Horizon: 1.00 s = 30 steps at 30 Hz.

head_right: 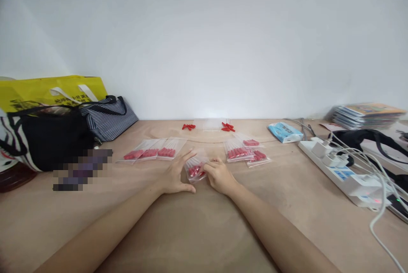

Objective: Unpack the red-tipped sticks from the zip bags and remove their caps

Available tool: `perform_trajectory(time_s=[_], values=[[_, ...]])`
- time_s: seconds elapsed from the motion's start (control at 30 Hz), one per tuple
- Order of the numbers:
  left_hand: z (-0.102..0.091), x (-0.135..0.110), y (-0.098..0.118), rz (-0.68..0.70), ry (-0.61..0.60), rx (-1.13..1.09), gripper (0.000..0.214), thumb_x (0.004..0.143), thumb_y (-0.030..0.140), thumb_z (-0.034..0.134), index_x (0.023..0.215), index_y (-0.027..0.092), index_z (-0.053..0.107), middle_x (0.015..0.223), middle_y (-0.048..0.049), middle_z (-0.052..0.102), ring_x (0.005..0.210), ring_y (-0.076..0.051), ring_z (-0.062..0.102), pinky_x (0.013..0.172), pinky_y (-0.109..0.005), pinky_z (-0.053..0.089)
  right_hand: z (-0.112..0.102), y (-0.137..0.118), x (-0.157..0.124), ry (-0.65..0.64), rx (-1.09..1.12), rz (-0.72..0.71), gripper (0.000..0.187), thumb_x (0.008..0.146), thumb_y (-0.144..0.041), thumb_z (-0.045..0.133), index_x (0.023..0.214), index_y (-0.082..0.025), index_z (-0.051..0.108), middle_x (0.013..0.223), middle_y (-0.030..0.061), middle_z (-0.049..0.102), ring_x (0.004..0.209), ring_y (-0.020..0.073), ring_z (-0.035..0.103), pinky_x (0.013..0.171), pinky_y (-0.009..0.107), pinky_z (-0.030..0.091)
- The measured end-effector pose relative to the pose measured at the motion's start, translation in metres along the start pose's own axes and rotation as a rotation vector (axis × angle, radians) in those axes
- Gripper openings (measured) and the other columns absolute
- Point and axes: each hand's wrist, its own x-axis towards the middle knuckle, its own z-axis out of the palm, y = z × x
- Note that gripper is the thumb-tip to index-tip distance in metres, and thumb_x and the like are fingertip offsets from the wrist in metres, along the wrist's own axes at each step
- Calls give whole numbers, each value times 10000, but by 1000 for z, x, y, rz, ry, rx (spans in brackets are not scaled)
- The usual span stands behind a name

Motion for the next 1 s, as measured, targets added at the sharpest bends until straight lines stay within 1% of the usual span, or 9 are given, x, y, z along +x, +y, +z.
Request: perform_trajectory(time_s=[0.07, 0.17, 0.33, 0.4, 0.57, 0.67, 0.8, 0.9, 1.0], values=[[-4, 0, -2, -43, -111, 35, 939, 551, 609, 655, 1303, 173, 300, 1341, -142, 370, 1268, -307, 267, 1039, -496, 203, -3, 2, -5, 2, 60, -9, 273, 723, 11, 359, 798, -198, 519, 754, 4, 630, 722, 125, 554, 791, 282, 344], [-7, -1, -2, -49, -197, 35, 808, 629, 579, 615, 1282, 184, 349, 1282, -119, 454, 1222, -294, 354, 1048, -515, 158, -3, 6, -9, 52, 67, 97, 227, 687, 0, 381, 712, -199, 488, 701, -1, 596, 693, 132, 539, 740, 282, 363], [-9, -10, 1, -94, -170, -42, 472, 771, 429, 537, 1173, 185, 491, 1154, -89, 567, 1106, -224, 493, 964, -390, 366, 0, 11, -9, 190, -1, 386, 69, 694, -126, 509, 683, -193, 495, 708, 13, 566, 710, 154, 515, 666, 275, 364], [-8, -15, 2, -123, -132, -47, 406, 783, 401, 530, 1131, 193, 534, 1132, -84, 580, 1081, -211, 516, 909, -347, 420, -2, 11, -8, 211, -22, 457, 93, 700, -226, 573, 649, -188, 505, 698, 15, 555, 710, 159, 507, 664, 281, 364], [-8, -22, 3, -171, -62, -7, 391, 766, 397, 552, 1095, 188, 572, 1091, -90, 606, 1029, -219, 553, 876, -355, 445, -6, 4, -4, 25, 67, 367, 150, 752, -320, 576, 680, -197, 623, 669, 20, 564, 719, 162, 499, 702, 298, 369], [-7, -22, 2, -191, -40, 5, 398, 744, 407, 576, 1078, 191, 583, 1087, -88, 613, 1019, -223, 561, 870, -360, 451, -8, 2, -2, -83, 129, 298, 129, 779, -260, 550, 836, -208, 653, 727, 27, 587, 745, 155, 510, 709, 283, 378], [-7, -21, 1, -201, -29, 5, 373, 734, 385, 592, 1054, 192, 596, 1076, -80, 621, 1011, -216, 566, 864, -349, 456, -12, 3, 1, -219, 94, 329, 111, 766, -167, 523, 749, -188, 630, 688, 4, 563, 713, 141, 507, 673, 257, 369], [-8, -20, 2, -206, -22, -6, 366, 732, 379, 597, 1046, 190, 601, 1070, -78, 622, 1004, -213, 567, 863, -344, 456, -13, 4, 3, -259, 113, 331, 92, 754, -162, 516, 718, -175, 600, 610, -25, 489, 648, 125, 470, 633, 240, 354], [-9, -19, 4, -203, -13, -21, 361, 731, 367, 601, 1045, 189, 601, 1053, -74, 626, 990, -211, 572, 853, -341, 458, -10, 5, 3, -225, 249, 380, 156, 721, -173, 546, 871, -166, 590, 604, -50, 417, 581, 101, 404, 571, 218, 338]])
